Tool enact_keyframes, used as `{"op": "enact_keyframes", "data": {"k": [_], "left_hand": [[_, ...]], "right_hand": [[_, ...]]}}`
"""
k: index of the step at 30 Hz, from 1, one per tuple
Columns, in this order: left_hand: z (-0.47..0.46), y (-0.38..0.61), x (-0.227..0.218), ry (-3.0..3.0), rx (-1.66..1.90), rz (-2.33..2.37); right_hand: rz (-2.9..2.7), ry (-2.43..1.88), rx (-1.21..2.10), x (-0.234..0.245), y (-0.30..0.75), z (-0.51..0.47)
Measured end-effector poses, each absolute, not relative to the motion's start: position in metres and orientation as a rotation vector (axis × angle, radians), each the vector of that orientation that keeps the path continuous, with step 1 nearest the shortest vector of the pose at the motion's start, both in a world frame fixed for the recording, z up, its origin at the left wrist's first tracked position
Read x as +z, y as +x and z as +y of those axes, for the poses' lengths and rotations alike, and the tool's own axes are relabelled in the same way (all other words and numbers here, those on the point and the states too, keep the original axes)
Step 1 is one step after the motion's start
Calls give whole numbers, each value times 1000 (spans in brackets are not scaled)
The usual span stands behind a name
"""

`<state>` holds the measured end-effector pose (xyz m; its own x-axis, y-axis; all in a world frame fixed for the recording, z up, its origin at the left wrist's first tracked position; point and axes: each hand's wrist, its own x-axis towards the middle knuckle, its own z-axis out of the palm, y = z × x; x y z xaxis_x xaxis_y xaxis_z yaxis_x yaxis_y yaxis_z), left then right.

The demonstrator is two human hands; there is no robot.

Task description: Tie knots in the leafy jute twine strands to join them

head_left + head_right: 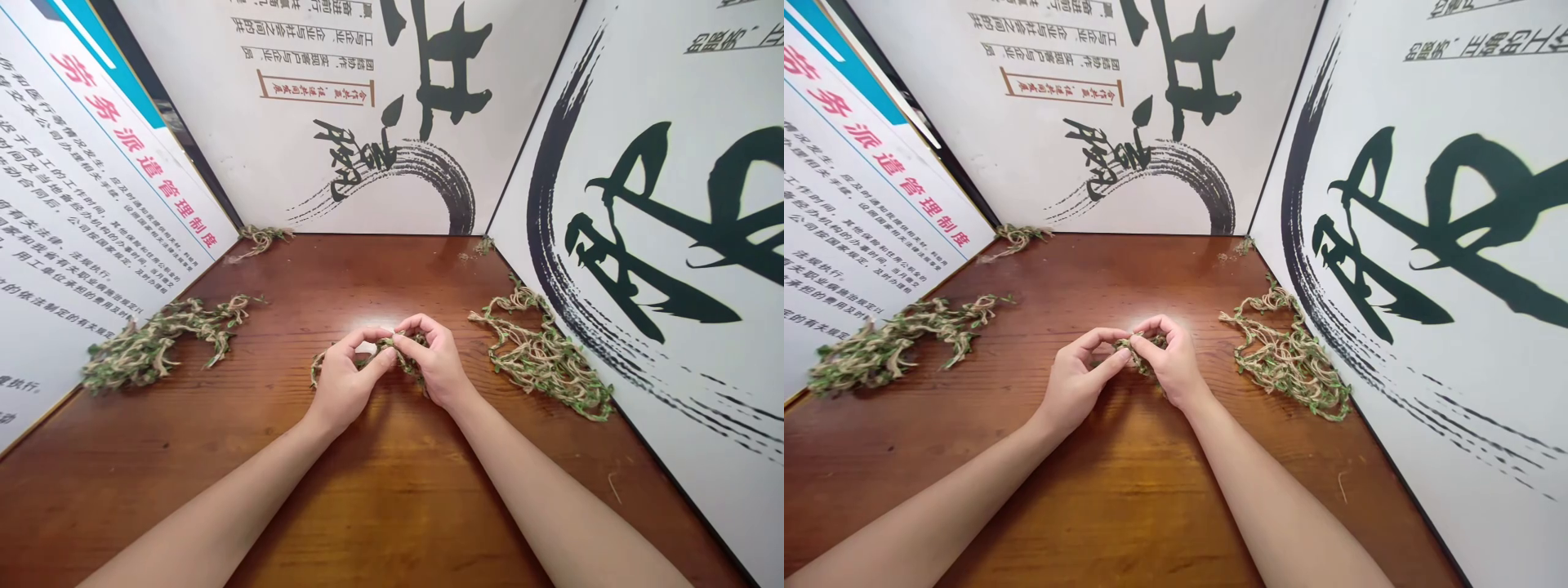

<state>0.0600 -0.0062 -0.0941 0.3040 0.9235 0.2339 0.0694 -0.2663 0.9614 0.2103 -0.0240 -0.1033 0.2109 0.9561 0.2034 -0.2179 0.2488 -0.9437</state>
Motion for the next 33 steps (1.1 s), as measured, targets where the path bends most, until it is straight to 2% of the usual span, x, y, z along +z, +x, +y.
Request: {"op": "enact_keyframes", "data": {"k": [19, 27, 33], "left_hand": [[-4, 61, -95, 1632, 1180, 850], [-5, 62, -92, 1450, 1164, 832], [-6, 62, -92, 1437, 1154, 832]], "right_hand": [[-963, -961, 986, -104, 210, -23], [-978, -959, 966, -105, 210, -23], [-864, -933, 1065, -103, 210, -21]]}}
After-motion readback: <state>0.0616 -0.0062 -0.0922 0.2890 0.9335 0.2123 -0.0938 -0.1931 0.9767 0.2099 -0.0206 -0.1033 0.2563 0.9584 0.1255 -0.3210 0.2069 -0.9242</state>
